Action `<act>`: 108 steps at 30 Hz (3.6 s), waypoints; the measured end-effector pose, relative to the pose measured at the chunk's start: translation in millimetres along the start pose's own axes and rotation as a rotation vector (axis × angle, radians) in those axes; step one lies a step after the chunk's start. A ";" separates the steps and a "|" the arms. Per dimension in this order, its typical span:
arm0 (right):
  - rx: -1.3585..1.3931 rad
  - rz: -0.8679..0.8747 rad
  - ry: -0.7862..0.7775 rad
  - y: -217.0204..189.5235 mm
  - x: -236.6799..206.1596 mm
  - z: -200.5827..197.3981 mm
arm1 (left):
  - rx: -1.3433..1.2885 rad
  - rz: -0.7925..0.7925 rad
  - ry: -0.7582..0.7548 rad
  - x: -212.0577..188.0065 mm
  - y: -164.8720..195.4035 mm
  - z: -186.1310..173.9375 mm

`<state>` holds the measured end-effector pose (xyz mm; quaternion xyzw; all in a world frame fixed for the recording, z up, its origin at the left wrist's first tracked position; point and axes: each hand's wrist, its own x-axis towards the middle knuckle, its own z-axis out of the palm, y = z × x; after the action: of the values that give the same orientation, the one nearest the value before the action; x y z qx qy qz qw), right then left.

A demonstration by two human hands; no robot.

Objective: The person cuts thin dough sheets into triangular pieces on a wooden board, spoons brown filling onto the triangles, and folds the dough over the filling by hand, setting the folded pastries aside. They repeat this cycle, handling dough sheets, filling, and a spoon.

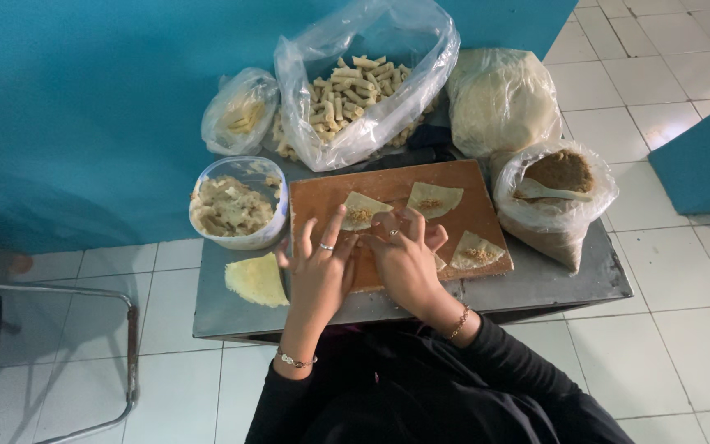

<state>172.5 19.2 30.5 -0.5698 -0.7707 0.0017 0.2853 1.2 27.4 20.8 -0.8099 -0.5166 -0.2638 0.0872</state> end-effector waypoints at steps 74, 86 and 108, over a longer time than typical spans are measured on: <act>-0.087 0.214 0.118 43.9 -59.5 -63.1 | -0.527 -0.089 0.178 0.2 80.2 12.5; -0.012 0.184 0.237 31.0 -58.1 -59.3 | -0.783 -0.005 0.161 5.8 85.8 10.8; 0.100 0.053 0.071 41.1 -61.7 -52.2 | -0.625 0.252 -0.092 8.0 47.5 10.4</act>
<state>243.2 -37.5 33.8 -0.5747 -0.7438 0.0274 0.3402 49.3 16.6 22.4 -0.8659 -0.3101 -0.3598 -0.1569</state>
